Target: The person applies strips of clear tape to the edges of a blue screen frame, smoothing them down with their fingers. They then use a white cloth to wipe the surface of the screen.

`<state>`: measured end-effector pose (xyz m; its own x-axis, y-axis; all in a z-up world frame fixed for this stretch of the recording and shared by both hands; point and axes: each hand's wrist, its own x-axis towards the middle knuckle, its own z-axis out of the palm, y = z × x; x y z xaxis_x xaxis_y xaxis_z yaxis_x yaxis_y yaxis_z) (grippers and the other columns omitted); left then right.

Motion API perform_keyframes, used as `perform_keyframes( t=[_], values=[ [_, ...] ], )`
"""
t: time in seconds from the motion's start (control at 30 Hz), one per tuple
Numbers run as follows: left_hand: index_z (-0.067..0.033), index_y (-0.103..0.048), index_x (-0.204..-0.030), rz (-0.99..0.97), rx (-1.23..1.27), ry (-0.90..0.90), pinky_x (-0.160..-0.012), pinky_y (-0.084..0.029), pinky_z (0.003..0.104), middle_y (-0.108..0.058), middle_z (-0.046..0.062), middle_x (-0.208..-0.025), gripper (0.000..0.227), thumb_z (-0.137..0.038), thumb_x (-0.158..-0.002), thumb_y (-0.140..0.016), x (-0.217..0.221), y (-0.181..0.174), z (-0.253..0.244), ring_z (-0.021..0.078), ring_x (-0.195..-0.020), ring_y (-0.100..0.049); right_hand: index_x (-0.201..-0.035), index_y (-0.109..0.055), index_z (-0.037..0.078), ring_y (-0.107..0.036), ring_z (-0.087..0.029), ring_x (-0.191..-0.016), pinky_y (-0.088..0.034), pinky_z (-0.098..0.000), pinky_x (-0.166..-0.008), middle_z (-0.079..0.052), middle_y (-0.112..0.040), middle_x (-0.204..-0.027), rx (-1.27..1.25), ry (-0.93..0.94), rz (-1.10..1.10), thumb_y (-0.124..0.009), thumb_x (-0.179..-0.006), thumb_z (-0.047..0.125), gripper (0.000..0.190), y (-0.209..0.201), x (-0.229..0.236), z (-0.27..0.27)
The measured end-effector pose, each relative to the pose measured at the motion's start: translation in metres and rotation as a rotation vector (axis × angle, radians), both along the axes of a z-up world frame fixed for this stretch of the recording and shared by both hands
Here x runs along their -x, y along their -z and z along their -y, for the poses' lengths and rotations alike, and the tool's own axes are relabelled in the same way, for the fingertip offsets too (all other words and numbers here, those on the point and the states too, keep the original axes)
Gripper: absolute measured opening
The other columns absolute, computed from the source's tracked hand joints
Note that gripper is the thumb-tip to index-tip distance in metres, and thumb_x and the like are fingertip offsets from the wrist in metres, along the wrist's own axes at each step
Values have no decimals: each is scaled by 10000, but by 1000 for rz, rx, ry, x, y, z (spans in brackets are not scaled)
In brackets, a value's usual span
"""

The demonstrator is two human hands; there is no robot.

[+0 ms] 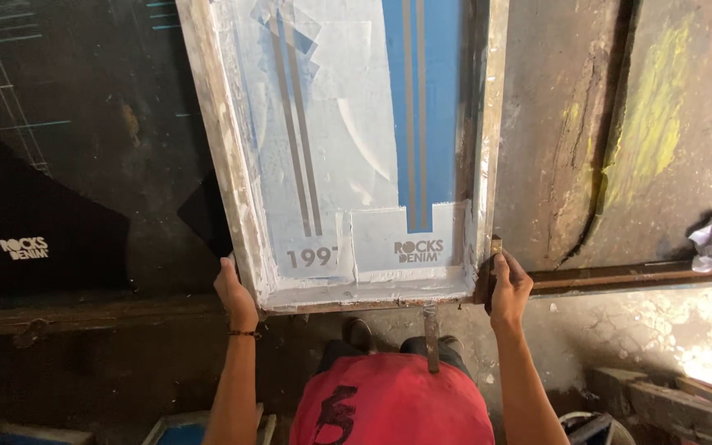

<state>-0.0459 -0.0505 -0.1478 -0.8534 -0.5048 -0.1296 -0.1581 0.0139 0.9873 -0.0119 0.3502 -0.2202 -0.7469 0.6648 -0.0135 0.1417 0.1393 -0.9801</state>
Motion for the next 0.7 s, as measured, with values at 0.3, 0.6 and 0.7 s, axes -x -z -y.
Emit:
perform_keyframes(
  t=[0.3,0.6,0.7],
  values=[
    [99,-441,-1499,16,-58,-43,-1249,-177,550,-333,330,-1578,743,-537,-1119,-374,0,-1,-2,466,-1490,-282,-1037,-761,103,-468,-99,-711,-433,-291,-683,-8,-542,-706,-22,-34,25,-639,-1089,231,185,-6,-9,1],
    [51,-661,-1310,-64,96,-108,-1163,-385,496,-619,269,-1342,571,-423,-1153,-383,-39,-18,5,355,-1306,-575,-722,-590,137,-371,-60,-585,-337,-252,-613,16,-434,-601,39,9,-19,-588,-1134,268,433,14,-6,-13],
    [146,-585,-1323,-88,69,-32,-857,-505,380,-677,262,-1183,694,-449,-1080,-326,-51,-5,17,270,-949,-630,-669,-461,106,-254,-75,-541,-256,-260,-506,48,-361,-585,227,-83,-23,-535,-1090,315,475,-16,-8,-15]
  ],
)
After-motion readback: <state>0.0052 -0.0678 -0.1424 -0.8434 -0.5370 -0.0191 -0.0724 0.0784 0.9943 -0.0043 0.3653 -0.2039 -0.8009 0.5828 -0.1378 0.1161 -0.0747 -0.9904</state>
